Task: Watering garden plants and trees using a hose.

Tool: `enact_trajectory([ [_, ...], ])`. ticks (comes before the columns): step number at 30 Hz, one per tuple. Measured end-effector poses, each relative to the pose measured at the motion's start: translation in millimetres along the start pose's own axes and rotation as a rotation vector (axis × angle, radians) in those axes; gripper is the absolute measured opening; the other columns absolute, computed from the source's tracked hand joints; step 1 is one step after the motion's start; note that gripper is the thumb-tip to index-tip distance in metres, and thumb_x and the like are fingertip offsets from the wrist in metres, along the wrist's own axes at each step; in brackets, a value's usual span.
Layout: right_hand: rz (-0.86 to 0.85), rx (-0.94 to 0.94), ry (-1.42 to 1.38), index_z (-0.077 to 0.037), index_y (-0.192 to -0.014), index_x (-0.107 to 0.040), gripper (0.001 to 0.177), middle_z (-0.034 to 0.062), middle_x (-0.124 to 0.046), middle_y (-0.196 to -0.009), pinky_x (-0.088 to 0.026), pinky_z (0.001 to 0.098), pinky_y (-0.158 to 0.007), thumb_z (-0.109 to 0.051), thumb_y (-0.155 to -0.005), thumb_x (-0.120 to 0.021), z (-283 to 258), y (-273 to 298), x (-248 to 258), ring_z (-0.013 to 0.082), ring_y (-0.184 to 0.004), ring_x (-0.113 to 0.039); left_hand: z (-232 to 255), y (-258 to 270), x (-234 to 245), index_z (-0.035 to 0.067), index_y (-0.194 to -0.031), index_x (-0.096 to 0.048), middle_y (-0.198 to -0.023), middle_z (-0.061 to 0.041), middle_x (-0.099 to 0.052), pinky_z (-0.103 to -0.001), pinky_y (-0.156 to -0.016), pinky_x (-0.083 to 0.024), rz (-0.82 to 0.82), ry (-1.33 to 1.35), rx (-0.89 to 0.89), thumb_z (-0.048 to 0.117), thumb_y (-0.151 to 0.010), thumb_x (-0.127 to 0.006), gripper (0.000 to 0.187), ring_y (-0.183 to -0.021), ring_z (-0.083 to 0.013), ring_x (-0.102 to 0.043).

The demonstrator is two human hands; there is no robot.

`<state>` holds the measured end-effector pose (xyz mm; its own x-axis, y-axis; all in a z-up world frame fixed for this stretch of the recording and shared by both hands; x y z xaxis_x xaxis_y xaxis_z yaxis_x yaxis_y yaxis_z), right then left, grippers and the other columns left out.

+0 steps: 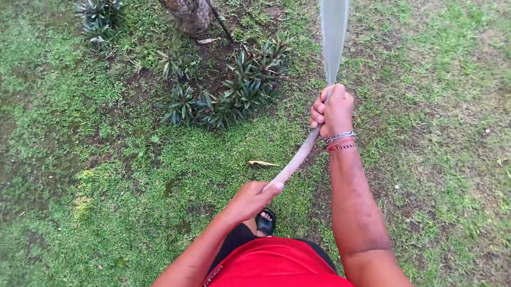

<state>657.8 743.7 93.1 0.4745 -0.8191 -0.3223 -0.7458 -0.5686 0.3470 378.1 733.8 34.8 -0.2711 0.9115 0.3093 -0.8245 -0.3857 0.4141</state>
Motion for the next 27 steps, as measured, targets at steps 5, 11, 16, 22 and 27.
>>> enact_trajectory([
  [5,0.046,-0.021,0.041,-0.014,-0.074,-0.047,0.031,-0.0004,-0.031,-0.048,-0.038,0.0346,-0.026,-0.034,-0.095,-0.037,28.5,-29.0,6.8,0.0115,-0.029,-0.033,-17.9,-14.1,4.2,0.005,-0.074,-0.066,-0.07,-0.019,-0.066,-0.048,-0.073,-0.05,-0.021,0.008,0.025,0.059,-0.099,-0.052,0.061,-0.079,-0.0375,-0.068],
  [11,0.119,-0.102,0.113,-0.014,-0.072,-0.047,0.032,-0.001,-0.033,-0.046,-0.036,0.0353,-0.024,-0.034,-0.094,-0.038,53.1,-37.6,1.0,0.0116,-0.028,-0.033,-23.7,-16.3,20.8,0.005,-0.073,-0.065,-0.068,-0.017,-0.066,-0.047,-0.073,-0.05,-0.061,-0.02,0.077,0.058,-0.099,-0.05,0.061,-0.078,-0.0383,-0.068],
  [16,0.157,-0.152,0.176,-0.014,-0.071,-0.048,0.031,-0.0014,-0.035,-0.046,-0.037,0.0364,-0.025,-0.035,-0.092,-0.038,90.3,-49.9,-8.7,0.0114,-0.028,-0.034,-52.6,-14.6,33.3,0.013,-0.072,-0.066,-0.064,-0.012,-0.064,-0.043,-0.072,-0.05,-0.075,-0.039,0.132,0.061,-0.098,-0.049,0.057,-0.074,-0.0337,-0.067],
  [22,0.172,-0.238,0.187,-0.015,-0.07,-0.049,0.031,-0.0016,-0.037,-0.046,-0.038,0.0369,-0.026,-0.036,-0.091,-0.041,129.5,-57.9,-13.1,0.0123,-0.028,-0.036,-97.6,-22.6,33.6,0.016,-0.068,-0.063,-0.052,-0.005,-0.057,-0.038,-0.061,-0.049,-0.115,0.001,0.194,0.068,-0.097,-0.048,0.061,-0.058,-0.0254,-0.061],
  [27,0.181,-0.319,0.277,-0.015,-0.073,-0.045,0.034,-0.0028,-0.033,-0.049,-0.038,0.0352,-0.03,-0.039,-0.093,-0.032,140.8,-47.2,-10.7,0.0103,-0.032,-0.034,-121.1,-28.6,23.2,0.016,-0.066,-0.062,-0.048,-0.003,-0.054,-0.032,-0.046,-0.048,-0.133,0.037,0.231,0.063,-0.096,-0.051,0.057,-0.045,-0.0198,-0.058],
])
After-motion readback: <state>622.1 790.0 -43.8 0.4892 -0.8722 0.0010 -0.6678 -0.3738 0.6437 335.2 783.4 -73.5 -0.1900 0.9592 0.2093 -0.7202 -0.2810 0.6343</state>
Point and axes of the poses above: each hand's wrist, its own y-axis away from the middle knuckle, its own x-axis out of the back of the hand, z = x × y, the point moved 8 cm from there along -y, towards the middle knuckle
